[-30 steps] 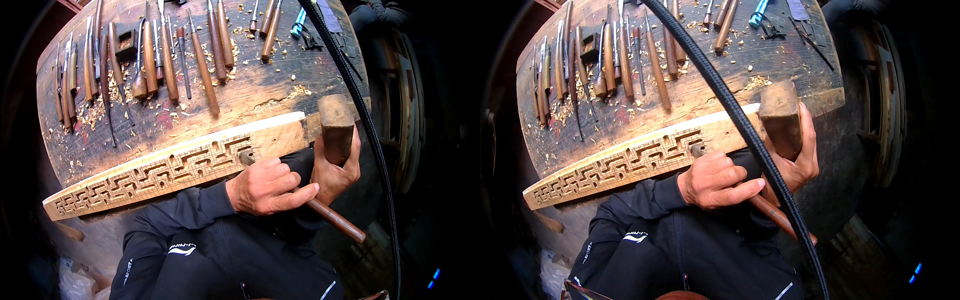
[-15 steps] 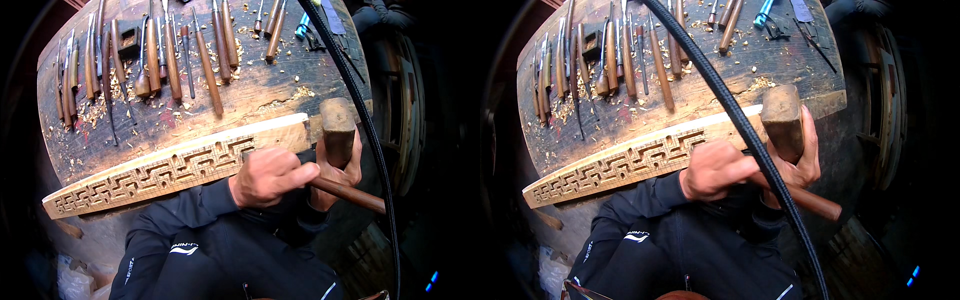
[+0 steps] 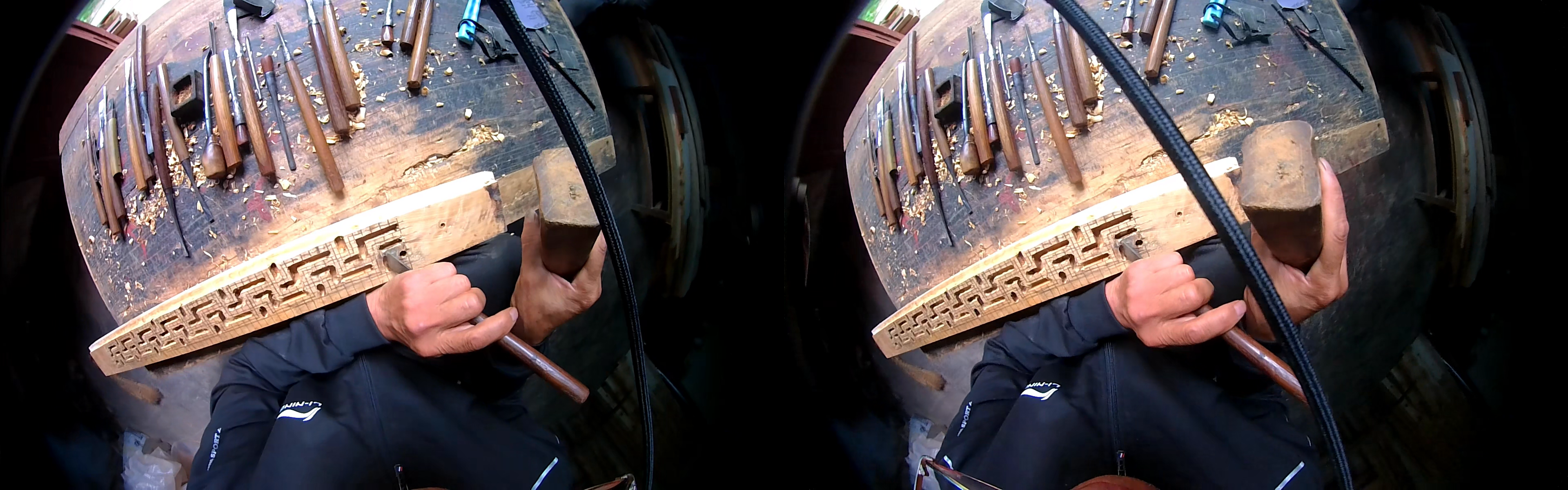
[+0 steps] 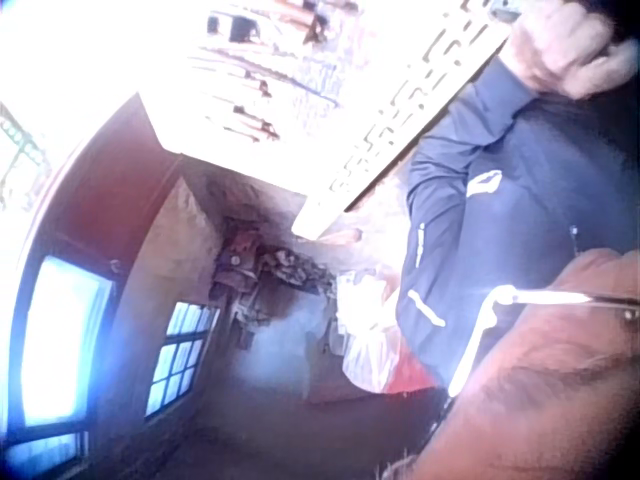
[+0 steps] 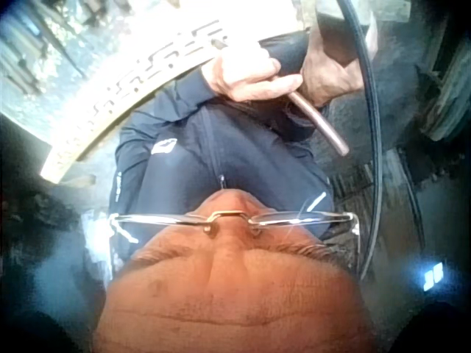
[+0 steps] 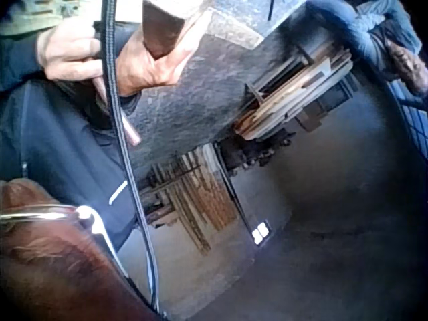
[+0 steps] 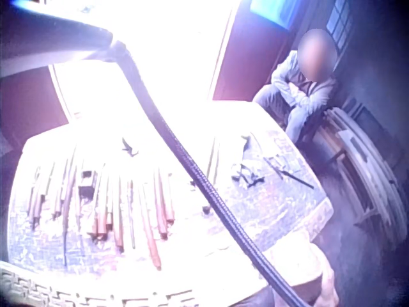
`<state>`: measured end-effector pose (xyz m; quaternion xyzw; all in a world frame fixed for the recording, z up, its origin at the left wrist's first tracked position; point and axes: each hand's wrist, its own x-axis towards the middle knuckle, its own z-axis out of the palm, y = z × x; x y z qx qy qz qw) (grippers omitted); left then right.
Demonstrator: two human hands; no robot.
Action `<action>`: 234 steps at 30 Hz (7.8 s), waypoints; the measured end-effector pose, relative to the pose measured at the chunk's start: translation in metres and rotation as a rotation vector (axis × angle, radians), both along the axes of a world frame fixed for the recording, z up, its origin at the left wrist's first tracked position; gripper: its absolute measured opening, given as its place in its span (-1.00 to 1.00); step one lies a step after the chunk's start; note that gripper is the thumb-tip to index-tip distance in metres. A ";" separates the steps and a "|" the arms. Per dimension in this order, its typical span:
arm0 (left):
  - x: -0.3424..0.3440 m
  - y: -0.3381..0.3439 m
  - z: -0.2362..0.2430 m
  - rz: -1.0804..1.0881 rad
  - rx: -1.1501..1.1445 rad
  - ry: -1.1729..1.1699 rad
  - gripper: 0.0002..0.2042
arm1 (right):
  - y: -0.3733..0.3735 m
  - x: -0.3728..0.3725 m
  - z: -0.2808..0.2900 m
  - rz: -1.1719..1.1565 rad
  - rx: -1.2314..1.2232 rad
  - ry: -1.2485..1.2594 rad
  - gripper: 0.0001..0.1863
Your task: The person carves a geometric pattern into a long piece of wood using various chisels and a wooden mallet.
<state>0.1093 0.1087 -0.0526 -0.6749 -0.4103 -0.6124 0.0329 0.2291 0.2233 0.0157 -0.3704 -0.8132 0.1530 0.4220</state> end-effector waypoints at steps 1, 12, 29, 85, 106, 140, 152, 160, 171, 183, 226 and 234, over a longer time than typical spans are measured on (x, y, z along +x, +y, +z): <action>0.000 0.000 -0.002 0.006 0.002 0.006 -0.59 | 0.000 -0.001 0.001 0.007 0.005 -0.004 -0.18; 0.001 -0.004 -0.003 0.040 0.065 -0.005 -0.58 | -0.001 -0.004 0.004 0.021 -0.048 -0.014 -0.21; -0.001 -0.009 -0.005 0.063 0.125 -0.214 -0.60 | -0.012 0.085 0.081 -0.024 0.675 -0.577 -0.51; 0.006 -0.010 0.001 -0.067 0.142 -0.049 -0.72 | -0.058 0.102 0.103 -0.221 0.339 -0.591 -0.72; 0.012 -0.005 0.011 0.020 0.029 -0.062 -0.67 | -0.047 0.112 0.047 -0.085 0.129 -0.045 -0.19; 0.007 -0.007 0.013 0.091 0.098 -0.266 -0.66 | -0.051 0.096 0.052 -0.062 0.127 -0.006 -0.25; 0.006 -0.008 0.009 0.063 0.129 -0.283 -0.66 | -0.043 0.124 0.054 0.109 0.058 0.068 -0.01; 0.005 -0.011 0.008 0.093 0.138 -0.270 -0.67 | -0.041 0.119 0.059 0.181 -0.007 0.116 -0.02; 0.005 -0.013 0.011 0.092 0.137 -0.336 -0.69 | -0.050 0.085 0.066 0.037 0.147 0.017 -0.01; 0.001 -0.015 0.011 0.068 0.119 -0.388 -0.62 | -0.044 0.092 0.103 0.082 0.357 -0.149 -0.35; -0.051 -0.102 0.040 0.333 -0.261 0.322 -0.51 | -0.028 0.009 0.022 0.013 0.197 -0.431 -0.33; -0.076 -0.112 0.016 0.767 -0.597 0.206 -0.79 | -0.016 0.014 0.019 0.105 0.169 -0.367 -0.36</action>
